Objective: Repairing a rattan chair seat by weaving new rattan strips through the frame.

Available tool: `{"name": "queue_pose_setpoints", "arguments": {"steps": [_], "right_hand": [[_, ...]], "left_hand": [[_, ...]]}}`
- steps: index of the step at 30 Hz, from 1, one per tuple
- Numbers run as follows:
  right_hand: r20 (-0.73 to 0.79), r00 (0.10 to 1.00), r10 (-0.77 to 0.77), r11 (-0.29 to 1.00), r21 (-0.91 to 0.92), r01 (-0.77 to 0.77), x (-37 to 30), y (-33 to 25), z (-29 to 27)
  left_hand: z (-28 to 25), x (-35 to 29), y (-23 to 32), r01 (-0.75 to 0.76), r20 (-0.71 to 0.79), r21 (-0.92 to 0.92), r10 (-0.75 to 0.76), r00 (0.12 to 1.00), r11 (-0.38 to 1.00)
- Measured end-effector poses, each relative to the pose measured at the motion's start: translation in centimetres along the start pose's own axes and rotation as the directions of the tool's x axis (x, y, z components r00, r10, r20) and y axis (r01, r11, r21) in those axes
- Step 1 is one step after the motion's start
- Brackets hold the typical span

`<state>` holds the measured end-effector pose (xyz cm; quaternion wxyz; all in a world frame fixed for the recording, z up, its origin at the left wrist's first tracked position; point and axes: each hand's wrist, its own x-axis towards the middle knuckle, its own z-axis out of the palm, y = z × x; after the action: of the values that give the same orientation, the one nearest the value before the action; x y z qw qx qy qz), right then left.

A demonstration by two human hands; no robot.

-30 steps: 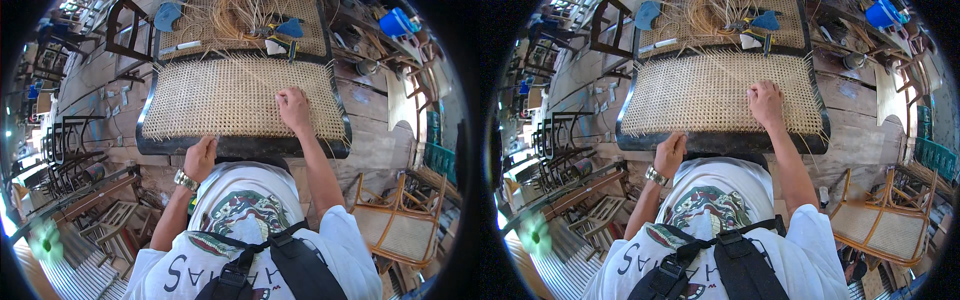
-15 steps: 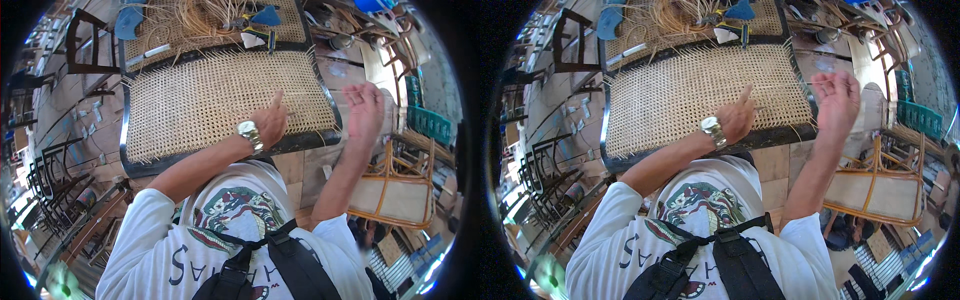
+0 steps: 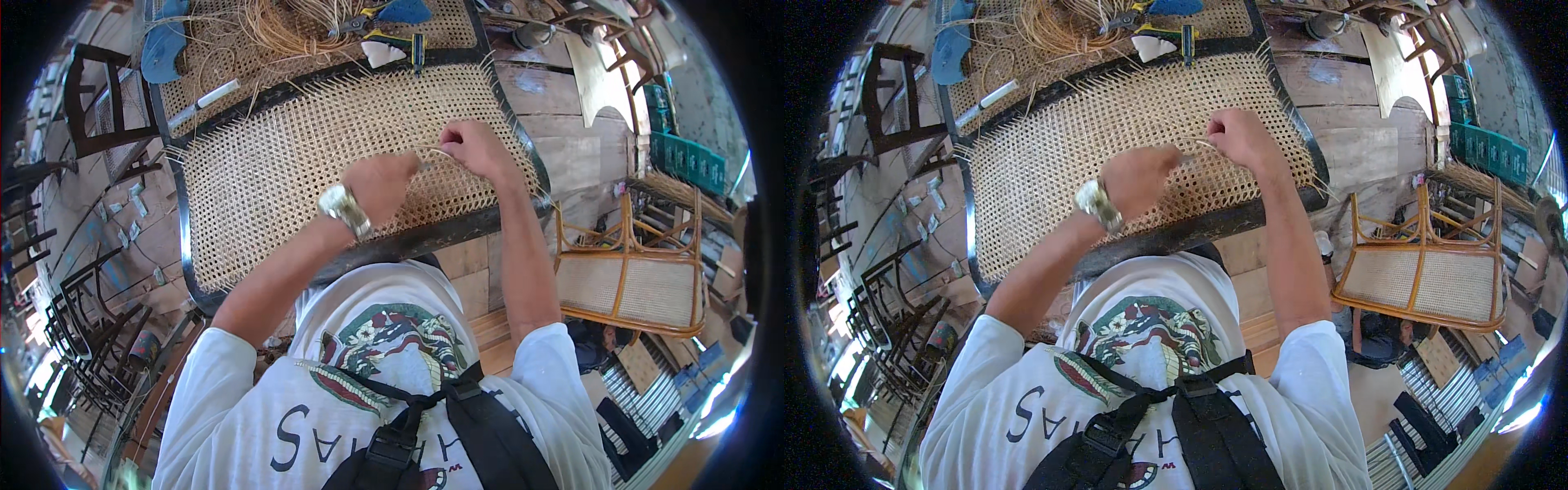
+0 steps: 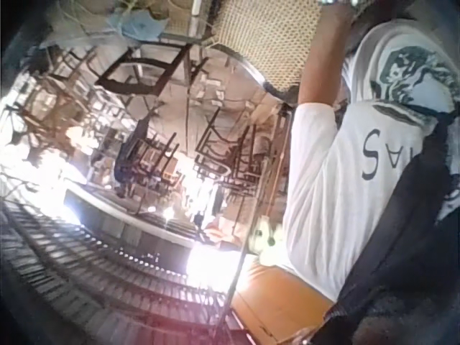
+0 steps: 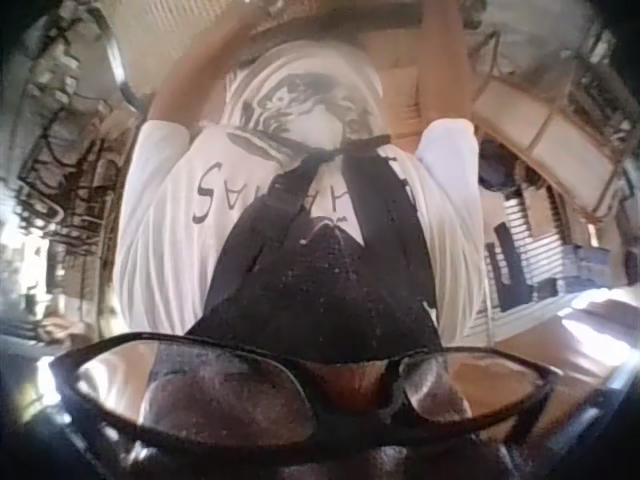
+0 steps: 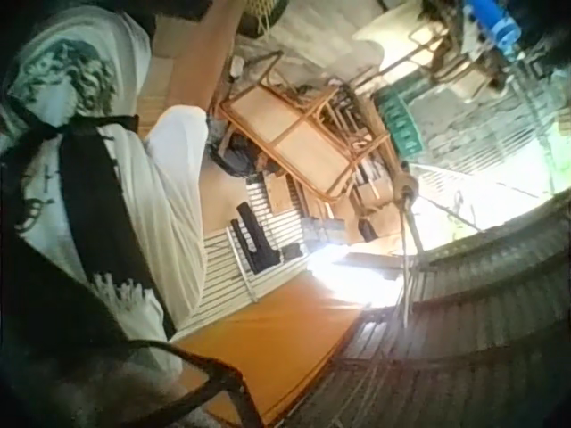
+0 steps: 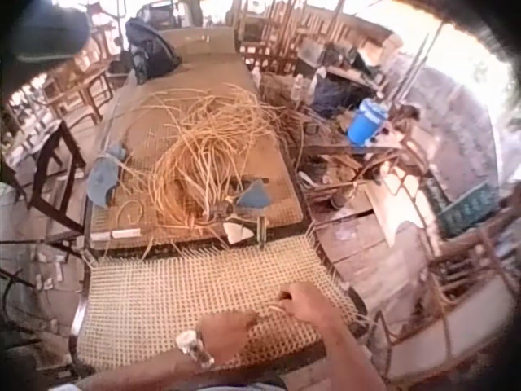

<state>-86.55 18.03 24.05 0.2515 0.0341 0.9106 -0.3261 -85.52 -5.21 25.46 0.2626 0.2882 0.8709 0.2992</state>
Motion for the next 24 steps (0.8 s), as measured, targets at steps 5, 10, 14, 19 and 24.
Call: {"name": "queue_pose_setpoints", "arguments": {"steps": [5, 10, 14, 19, 24], "right_hand": [[-0.084, 0.996, -0.014, 0.986, -0.164, 0.000, -0.6, -1.0, -0.5], [-0.100, 0.994, 0.045, 0.993, -0.107, -0.056, -1.0, -0.7, -0.5], [-0.165, 0.986, 0.017, 0.990, -0.137, -0.040, -1.1, -0.7, 0.1], [-0.134, 0.991, 0.021, 0.984, -0.171, -0.044, -1.0, -0.6, 0.2], [-0.155, 0.984, -0.084, 0.996, 0.012, 0.086, 0.0, 2.3, 2.4]], "left_hand": [[-2.0, 4.3, -1.9, 0.213, 0.143, 0.268, -0.257, 0.956, 0.940], [-2.6, 5.9, -0.3, 0.108, 0.230, 0.418, -0.220, 0.948, 0.902], [-2.9, 6.9, 1.6, 0.085, 0.228, 0.502, -0.226, 0.947, 0.861], [-3.1, 8.7, 4.3, 0.036, 0.315, 0.628, -0.296, 0.901, 0.777], [-1.8, 8.5, 2.9, 0.112, 0.199, 0.551, -0.261, 0.945, 0.827]]}}
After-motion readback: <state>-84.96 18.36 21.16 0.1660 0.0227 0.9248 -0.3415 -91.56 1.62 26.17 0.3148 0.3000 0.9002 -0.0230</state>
